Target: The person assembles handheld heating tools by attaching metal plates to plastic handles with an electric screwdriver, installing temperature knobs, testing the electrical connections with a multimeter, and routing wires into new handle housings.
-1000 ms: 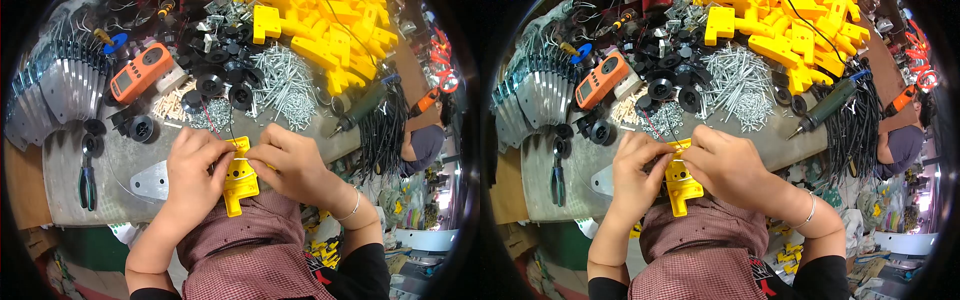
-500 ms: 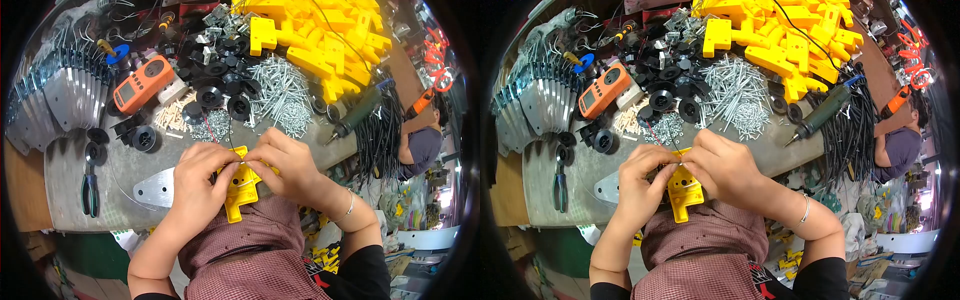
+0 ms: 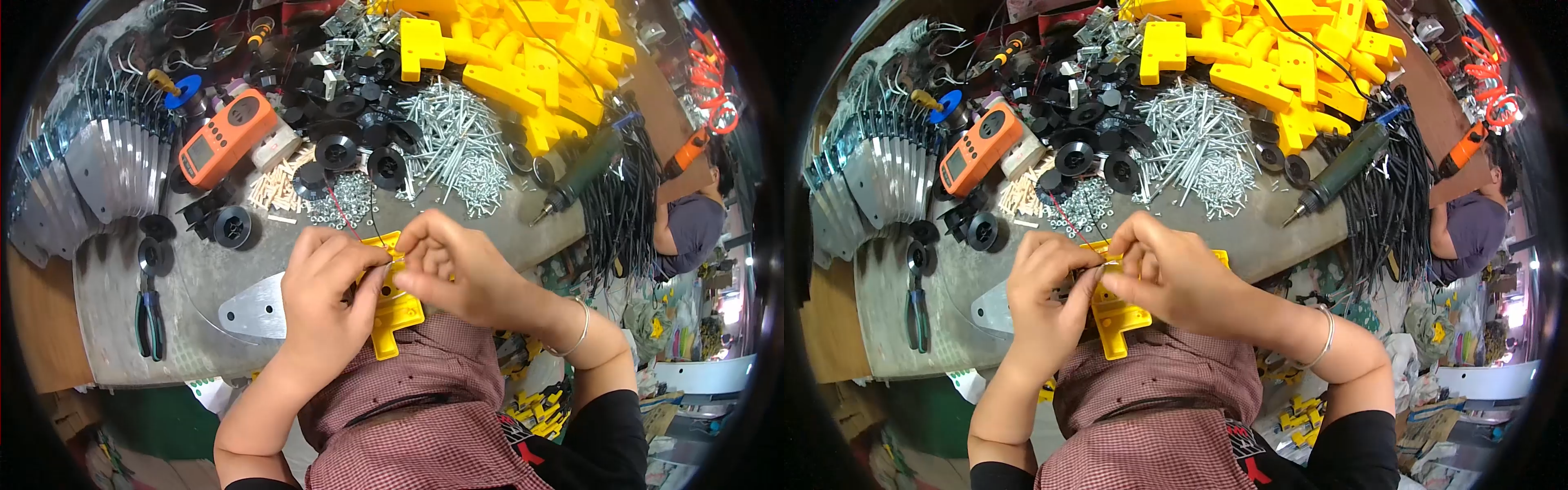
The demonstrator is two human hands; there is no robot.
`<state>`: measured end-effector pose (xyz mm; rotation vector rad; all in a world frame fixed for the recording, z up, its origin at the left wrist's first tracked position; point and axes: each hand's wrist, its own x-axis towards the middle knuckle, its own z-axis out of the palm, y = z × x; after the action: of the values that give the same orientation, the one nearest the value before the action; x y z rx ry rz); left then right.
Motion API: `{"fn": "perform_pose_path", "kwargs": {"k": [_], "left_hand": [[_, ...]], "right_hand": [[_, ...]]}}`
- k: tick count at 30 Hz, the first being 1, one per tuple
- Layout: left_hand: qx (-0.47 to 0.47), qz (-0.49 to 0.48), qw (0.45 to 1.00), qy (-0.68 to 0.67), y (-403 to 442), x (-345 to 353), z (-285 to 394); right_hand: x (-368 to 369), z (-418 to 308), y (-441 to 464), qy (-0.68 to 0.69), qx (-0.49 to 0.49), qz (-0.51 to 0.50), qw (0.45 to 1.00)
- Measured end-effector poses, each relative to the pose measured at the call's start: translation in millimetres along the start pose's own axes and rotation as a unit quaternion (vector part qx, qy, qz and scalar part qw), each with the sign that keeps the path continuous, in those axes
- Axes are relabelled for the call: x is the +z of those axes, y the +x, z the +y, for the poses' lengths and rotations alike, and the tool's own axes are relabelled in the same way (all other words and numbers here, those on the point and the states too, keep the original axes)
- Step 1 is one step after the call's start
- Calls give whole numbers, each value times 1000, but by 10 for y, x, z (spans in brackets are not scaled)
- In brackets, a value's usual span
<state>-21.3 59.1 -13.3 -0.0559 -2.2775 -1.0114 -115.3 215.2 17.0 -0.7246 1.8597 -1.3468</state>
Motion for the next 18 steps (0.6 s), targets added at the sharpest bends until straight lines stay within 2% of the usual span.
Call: {"fn": "perform_pose_path", "kwargs": {"k": [1,2,4,6,7,8,10,11,12,13,14,15,16,18], "left_hand": [[-28,-11,999,-32,4,-10,-8],[-29,-10,999,-32,3,-17,-15],[-39,-31,997,-52,4,-23,-27],[-18,-26,999,-23,20,-17,1],[5,-21,1000,6,25,-14,22],[6,-23,1000,5,21,12,29],[71,24,996,46,10,58,17],[69,28,996,47,19,41,13],[30,11,999,9,22,13,20],[-11,-7,999,-32,13,0,25],[-15,-4,999,-33,7,1,17],[-37,-14,998,-49,7,0,5],[-57,-27,996,-65,11,-1,-7],[-44,-24,997,-56,35,-2,-19]], "right_hand": [[20,9,-23,-215,-204,84,951],[15,3,-19,-215,-203,82,952],[-19,-28,6,-94,-71,24,993],[-60,-62,52,31,63,-37,997],[-73,-70,60,94,129,-66,985],[-97,-18,75,95,130,-64,985],[-148,111,116,304,209,-125,921],[-167,65,71,214,166,-123,955],[-116,39,29,212,168,-126,954],[-53,28,-31,19,17,-37,999],[-20,20,-52,-176,-139,54,973],[-12,82,-9,-294,-256,104,915],[-33,152,20,-295,-255,104,915],[-93,238,88,-340,-362,83,864]]}}
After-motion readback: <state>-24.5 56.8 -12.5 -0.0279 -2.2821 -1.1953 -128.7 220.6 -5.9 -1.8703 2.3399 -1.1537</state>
